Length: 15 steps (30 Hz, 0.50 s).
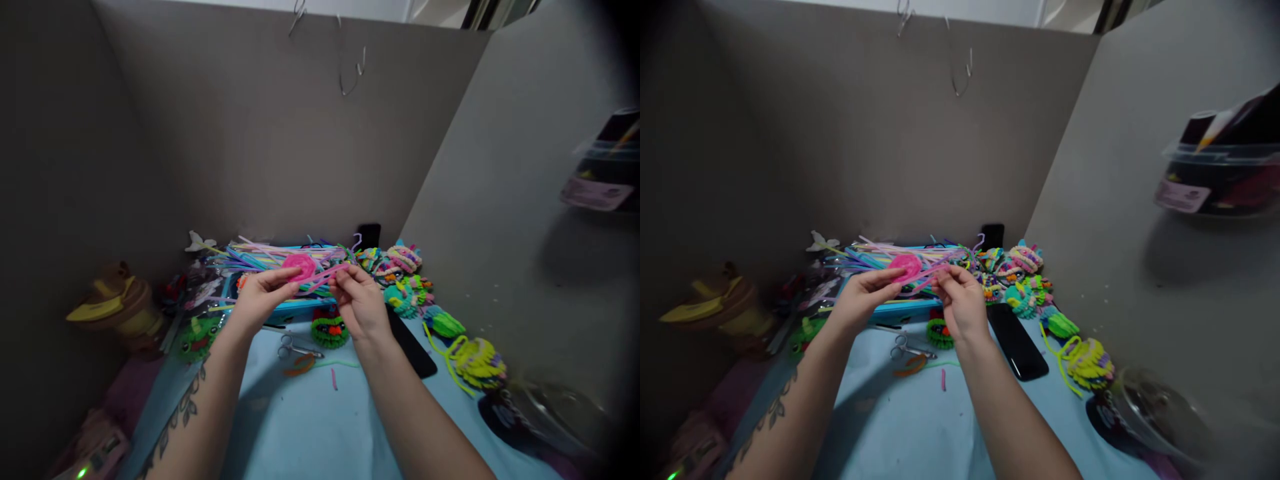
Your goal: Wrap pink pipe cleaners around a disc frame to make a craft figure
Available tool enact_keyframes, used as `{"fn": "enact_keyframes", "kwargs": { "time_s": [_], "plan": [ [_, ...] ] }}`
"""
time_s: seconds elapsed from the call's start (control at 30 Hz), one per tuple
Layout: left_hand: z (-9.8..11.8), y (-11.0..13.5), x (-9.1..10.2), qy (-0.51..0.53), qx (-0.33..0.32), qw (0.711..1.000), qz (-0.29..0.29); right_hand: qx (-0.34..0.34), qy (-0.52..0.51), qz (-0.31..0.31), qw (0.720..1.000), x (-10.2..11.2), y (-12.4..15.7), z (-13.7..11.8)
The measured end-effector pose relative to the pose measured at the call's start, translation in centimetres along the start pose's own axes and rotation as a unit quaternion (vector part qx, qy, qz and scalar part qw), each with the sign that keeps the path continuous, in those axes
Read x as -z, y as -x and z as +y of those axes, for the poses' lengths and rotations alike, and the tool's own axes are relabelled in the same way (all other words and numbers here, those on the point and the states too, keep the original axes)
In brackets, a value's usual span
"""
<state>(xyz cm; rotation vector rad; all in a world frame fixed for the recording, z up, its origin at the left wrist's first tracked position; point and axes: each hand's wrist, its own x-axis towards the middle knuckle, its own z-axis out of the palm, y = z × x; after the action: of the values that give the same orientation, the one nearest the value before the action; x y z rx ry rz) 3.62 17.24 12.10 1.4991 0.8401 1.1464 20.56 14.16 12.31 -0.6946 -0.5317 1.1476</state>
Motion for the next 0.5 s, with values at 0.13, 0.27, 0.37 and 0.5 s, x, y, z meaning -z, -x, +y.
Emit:
{"fn": "enact_keyframes", "kwargs": {
  "time_s": [0.13, 0.27, 0.37, 0.5],
  "plan": [
    [-0.11, -0.01, 0.02, -0.006, -0.009, 1.0, -0.015, 0.0, -0.01, 0.004, 1.0, 0.54, -0.4, -0.34],
    [-0.14, 0.0, -0.01, -0.007, -0.015, 1.0, -0.021, 0.025, 0.0, -0.01, 1.0, 0.93, -0.5, -0.77],
    [-0.07, 0.05, -0.14, -0.013, -0.012, 0.999, -0.028, 0.0, 0.022, -0.02, 1.0, 0.77, -0.43, -0.55],
    [0.13, 0.15, -0.3, -0.017, -0.024, 0.999, -0.021, -0.045, 0.08, -0.03, 0.995, 0.2, 0.08, -0.03]
  ]
}}
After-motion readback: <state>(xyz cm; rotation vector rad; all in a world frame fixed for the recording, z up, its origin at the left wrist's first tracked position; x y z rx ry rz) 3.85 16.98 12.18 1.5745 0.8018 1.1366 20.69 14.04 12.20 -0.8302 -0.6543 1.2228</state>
